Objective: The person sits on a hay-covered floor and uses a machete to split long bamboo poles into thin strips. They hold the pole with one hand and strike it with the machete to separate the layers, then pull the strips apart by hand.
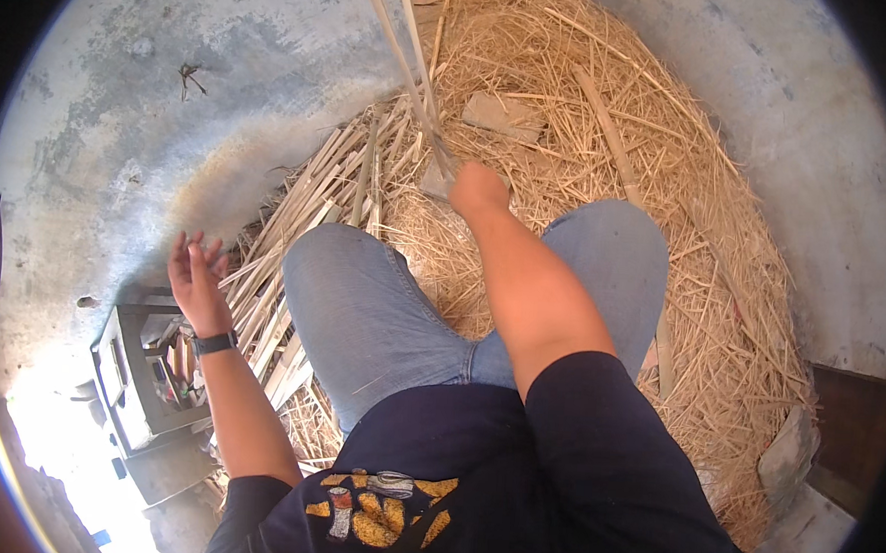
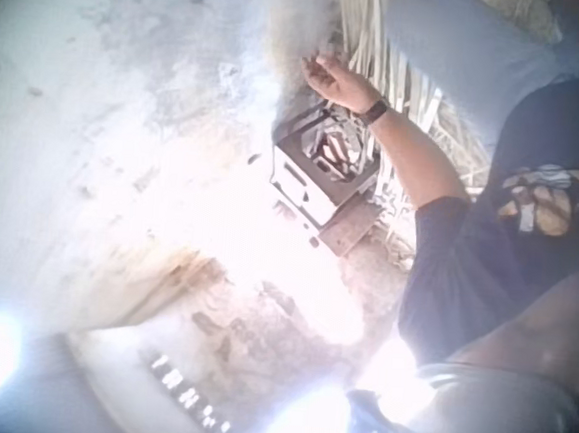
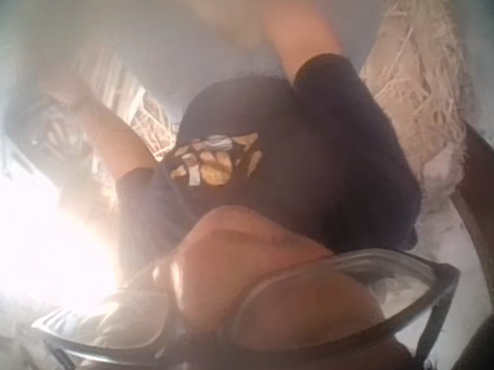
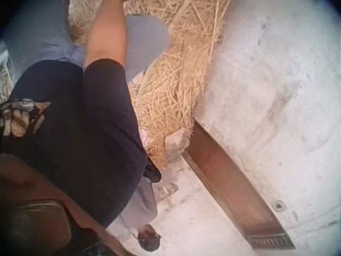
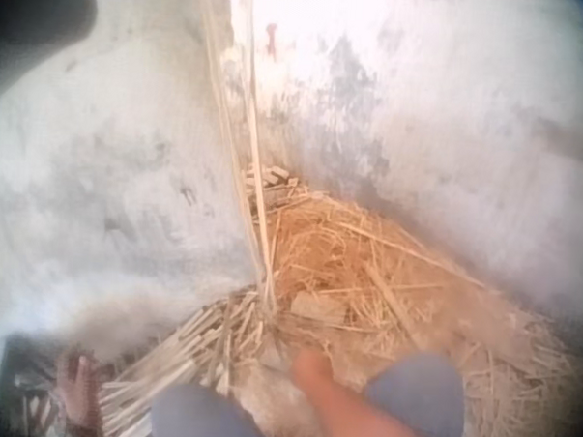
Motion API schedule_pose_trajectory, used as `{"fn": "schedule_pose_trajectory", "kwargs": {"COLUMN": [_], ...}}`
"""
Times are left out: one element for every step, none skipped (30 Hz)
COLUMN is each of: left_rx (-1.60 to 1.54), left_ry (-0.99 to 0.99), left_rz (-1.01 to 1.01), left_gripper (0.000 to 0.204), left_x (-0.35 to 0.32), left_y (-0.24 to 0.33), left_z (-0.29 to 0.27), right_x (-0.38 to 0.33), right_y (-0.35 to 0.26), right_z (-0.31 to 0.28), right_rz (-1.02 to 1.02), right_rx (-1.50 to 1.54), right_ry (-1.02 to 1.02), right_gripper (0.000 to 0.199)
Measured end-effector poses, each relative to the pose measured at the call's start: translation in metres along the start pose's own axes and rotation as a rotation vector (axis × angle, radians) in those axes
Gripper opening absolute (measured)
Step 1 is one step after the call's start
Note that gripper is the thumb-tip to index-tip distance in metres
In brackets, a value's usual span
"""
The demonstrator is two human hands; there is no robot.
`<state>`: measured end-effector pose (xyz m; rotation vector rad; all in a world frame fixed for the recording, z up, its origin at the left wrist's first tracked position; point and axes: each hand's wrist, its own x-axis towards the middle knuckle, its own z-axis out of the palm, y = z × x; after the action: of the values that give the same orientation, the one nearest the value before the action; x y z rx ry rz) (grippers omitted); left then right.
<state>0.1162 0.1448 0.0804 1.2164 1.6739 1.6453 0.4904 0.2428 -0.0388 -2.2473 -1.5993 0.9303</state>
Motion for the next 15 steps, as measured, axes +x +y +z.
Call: {"fn": "schedule_pose_trajectory", "kwargs": {"left_rx": [-0.022,-0.045,-0.068,-0.068,-0.067,-0.066,-0.027,-0.034,-0.044,-0.062,-0.057,-0.042,-0.021,0.001,0.017], "left_ry": [-0.025,-0.056,-0.085,-0.087,-0.088,-0.088,-0.105,-0.121,-0.129,-0.134,-0.097,-0.096,-0.1,-0.104,-0.099], "left_rz": [0.032,0.06,0.087,0.081,0.075,0.069,0.059,0.029,0.017,0.021,-0.009,-0.021,-0.04,-0.059,-0.071], "left_gripper": [0.047,0.046,0.046,0.046,0.046,0.046,0.046,0.046,0.046,0.046,0.046,0.047,0.047,0.047,0.048], "left_x": [0.001,0.001,-0.001,-0.004,-0.008,-0.012,-0.015,-0.019,-0.02,-0.015,-0.02,-0.02,-0.022,-0.024,-0.025], "left_y": [0.012,0.019,0.022,0.023,0.023,0.022,0.023,0.02,0.015,0.009,0.006,0.005,0.005,0.005,0.003], "left_z": [0.007,0.014,0.02,0.026,0.031,0.035,0.043,0.043,0.041,0.039,0.033,0.03,0.024,0.021,0.02], "right_x": [-0.003,-0.003,-0.001,0.001,0.002,0.003,0.001,0.0,0.005,0.014,0.013,0.013,0.009,0.01,0.011], "right_y": [-0.004,-0.008,-0.013,-0.014,-0.014,-0.013,-0.007,0.012,0.035,0.041,0.035,0.026,0.022,0.022,0.022], "right_z": [-0.004,-0.007,-0.01,-0.012,-0.013,-0.012,-0.01,0.003,0.027,0.037,0.033,0.03,0.031,0.032,0.033], "right_rz": [-0.019,-0.038,-0.057,-0.075,-0.07,-0.066,-0.055,-0.049,-0.057,-0.075,-0.069,-0.062,-0.05,-0.046,-0.042], "right_rx": [0.028,0.014,0.0,-0.013,-0.027,-0.041,-0.052,-0.078,-0.098,-0.115,-0.129,-0.142,-0.153,-0.155,-0.156], "right_ry": [0.012,0.013,0.014,0.016,-0.01,-0.037,-0.067,-0.092,-0.106,-0.104,-0.12,-0.136,-0.16,-0.163,-0.166], "right_gripper": [0.032,0.032,0.032,0.033,0.032,0.032,0.032,0.032,0.032,0.031,0.031,0.03,0.03,0.03,0.031]}}
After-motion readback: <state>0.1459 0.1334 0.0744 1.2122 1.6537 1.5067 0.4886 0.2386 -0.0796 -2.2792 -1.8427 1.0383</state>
